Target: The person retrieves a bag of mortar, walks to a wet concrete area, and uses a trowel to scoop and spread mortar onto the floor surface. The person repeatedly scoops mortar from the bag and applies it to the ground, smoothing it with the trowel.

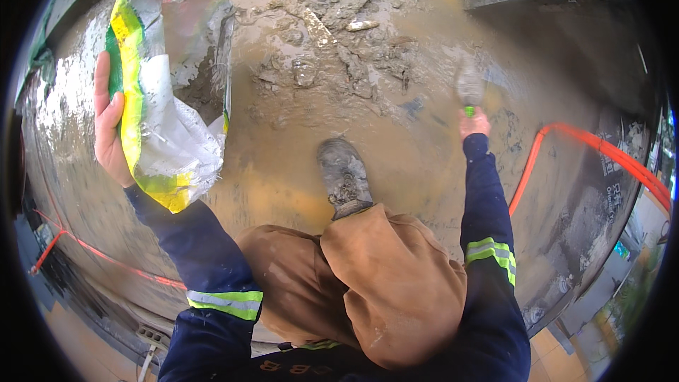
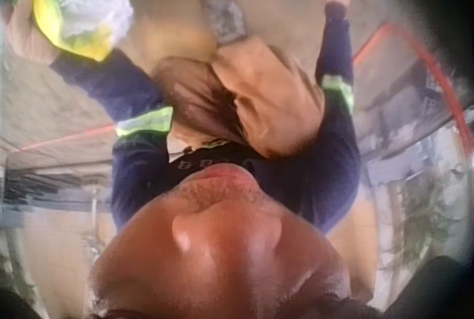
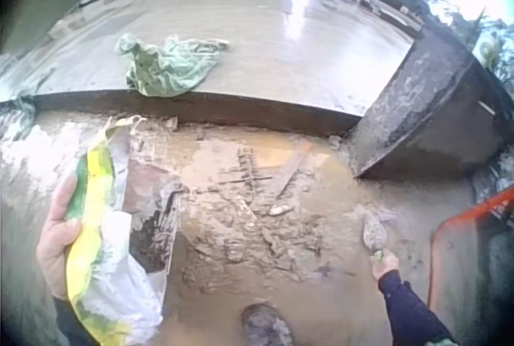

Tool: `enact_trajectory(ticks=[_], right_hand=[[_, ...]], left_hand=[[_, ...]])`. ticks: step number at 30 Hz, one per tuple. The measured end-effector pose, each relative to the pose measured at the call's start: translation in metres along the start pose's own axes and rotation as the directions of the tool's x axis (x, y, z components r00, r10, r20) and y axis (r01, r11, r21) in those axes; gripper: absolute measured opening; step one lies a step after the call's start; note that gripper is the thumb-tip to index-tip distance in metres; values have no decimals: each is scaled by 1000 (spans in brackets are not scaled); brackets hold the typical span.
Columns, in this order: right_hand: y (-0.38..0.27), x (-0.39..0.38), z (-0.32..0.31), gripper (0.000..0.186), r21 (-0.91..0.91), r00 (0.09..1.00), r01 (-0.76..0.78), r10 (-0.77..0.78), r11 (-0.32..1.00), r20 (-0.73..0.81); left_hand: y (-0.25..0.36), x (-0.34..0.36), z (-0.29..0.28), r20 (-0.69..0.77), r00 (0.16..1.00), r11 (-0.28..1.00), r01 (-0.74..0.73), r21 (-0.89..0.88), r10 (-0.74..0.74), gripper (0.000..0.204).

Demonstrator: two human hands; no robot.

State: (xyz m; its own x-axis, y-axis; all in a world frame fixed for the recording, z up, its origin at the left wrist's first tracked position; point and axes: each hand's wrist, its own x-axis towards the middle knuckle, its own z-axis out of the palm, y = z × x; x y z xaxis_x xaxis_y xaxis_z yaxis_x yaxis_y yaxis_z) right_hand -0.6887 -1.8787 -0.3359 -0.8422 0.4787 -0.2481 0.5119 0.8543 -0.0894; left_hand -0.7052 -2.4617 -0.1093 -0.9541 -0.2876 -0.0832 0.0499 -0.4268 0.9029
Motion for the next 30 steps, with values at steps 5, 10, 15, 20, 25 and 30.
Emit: enact_trajectory(ticks=[5,10,15,20,25,30], right_hand=[[-66,-45,19,50,143,995,4,-18,990,99],[-81,-46,13,50,165,991,107,-118,981,56],[-106,-61,18,50,322,960,140,-208,936,188],[-183,-72,18,56,444,866,91,-291,891,406],[-186,-59,4,61,662,713,-221,-344,716,610],[-184,-71,-42,56,716,728,-209,-383,666,568]], left_hand=[[-3,5,9,-11,1000,1000,29,-4,-29,56],[-10,13,13,-28,999,999,39,-14,-39,57],[-17,18,18,-31,998,998,63,17,-62,58],[-19,18,12,-25,998,997,59,42,-58,59],[-12,12,14,-40,999,999,33,6,-33,59],[-15,9,14,-31,999,995,-15,-99,12,59]])
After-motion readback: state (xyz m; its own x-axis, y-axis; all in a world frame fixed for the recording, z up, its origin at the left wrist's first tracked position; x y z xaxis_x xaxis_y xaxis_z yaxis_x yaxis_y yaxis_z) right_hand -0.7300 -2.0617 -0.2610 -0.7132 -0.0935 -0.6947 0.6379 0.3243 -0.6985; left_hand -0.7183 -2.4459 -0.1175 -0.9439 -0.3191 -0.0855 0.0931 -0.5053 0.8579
